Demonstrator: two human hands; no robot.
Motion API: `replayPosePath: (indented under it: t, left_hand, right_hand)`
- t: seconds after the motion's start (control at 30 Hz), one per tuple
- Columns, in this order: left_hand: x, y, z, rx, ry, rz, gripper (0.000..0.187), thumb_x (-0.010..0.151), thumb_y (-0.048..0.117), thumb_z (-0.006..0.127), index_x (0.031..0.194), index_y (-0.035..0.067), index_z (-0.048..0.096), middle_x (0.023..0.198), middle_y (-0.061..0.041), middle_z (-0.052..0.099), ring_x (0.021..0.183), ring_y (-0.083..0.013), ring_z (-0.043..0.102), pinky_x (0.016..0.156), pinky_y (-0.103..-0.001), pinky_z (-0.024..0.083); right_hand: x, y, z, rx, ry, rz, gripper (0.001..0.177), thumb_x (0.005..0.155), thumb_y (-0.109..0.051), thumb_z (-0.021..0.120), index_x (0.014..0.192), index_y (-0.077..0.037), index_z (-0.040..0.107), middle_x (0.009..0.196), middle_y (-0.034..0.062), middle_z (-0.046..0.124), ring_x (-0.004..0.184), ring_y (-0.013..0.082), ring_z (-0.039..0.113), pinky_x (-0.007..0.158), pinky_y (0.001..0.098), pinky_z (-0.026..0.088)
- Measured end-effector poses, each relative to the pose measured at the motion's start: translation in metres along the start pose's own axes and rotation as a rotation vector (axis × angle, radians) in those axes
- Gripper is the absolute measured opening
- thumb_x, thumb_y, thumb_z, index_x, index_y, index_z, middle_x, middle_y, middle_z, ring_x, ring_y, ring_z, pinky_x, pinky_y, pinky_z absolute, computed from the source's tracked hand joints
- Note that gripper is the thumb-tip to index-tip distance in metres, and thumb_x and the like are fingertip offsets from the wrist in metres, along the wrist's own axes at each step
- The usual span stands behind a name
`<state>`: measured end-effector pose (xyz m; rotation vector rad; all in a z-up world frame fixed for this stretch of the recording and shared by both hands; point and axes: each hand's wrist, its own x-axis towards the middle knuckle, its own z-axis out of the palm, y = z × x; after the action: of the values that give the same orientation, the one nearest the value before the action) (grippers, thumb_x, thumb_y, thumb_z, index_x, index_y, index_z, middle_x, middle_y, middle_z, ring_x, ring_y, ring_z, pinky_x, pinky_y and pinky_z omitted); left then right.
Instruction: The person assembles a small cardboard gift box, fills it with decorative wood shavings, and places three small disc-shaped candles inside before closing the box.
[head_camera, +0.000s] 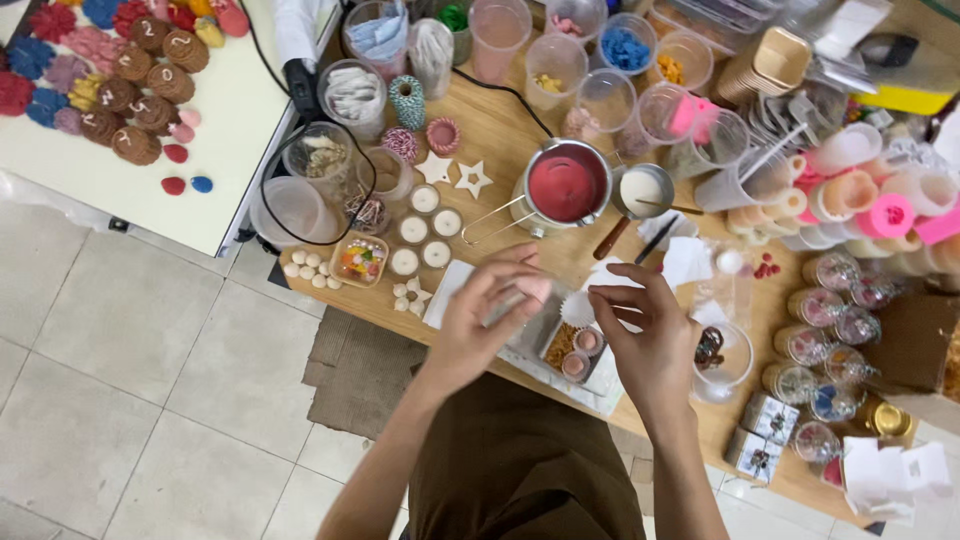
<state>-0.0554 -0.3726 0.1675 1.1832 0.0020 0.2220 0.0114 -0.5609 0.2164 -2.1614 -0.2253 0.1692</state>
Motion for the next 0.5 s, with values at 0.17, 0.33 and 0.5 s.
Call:
replayPosePath:
  t: [0.17, 0.33, 0.5]
  left_hand:
    - [-0.02, -0.022, 0.052, -0.109, -0.029, -0.176, 0.03, 0.1, 0.008, 0.067, 0.127, 0.0, 0.058, 0.149, -0.008, 0.049, 0.133, -0.016, 0.059, 0.103, -0.032, 0.057]
    - [-0.034, -0.031, 0.073, -0.044, -0.037, -0.342, 0.03, 0.099, 0.009, 0.07, 0.126, 0.001, 0.06, 0.115, -0.007, 0.07, 0.101, -0.012, 0.068, 0.08, -0.027, 0.057]
    - [-0.049, -0.039, 0.089, -0.012, -0.058, -0.26, 0.027, 0.098, 0.004, 0.069, 0.123, 0.0, 0.06, 0.116, -0.008, 0.07, 0.104, -0.0119, 0.07, 0.087, -0.027, 0.06]
  right_hand:
    - [-0.02, -0.002, -0.015, 0.061, 0.02, 0.035, 0.034, 0.088, -0.002, 0.074, 0.121, -0.002, 0.065, 0.099, 0.0097, 0.08, 0.09, 0.0157, 0.079, 0.077, 0.0287, 0.065]
    - [-0.04, 0.001, -0.034, 0.058, 0.075, 0.068, 0.034, 0.087, -0.003, 0.075, 0.12, -0.002, 0.067, 0.097, 0.0094, 0.081, 0.086, 0.0142, 0.079, 0.075, 0.028, 0.065]
    - [-0.058, 0.018, -0.047, 0.134, 0.08, 0.056, 0.031, 0.089, -0.002, 0.075, 0.119, -0.002, 0.067, 0.099, 0.0082, 0.081, 0.092, 0.0133, 0.077, 0.077, 0.0284, 0.064]
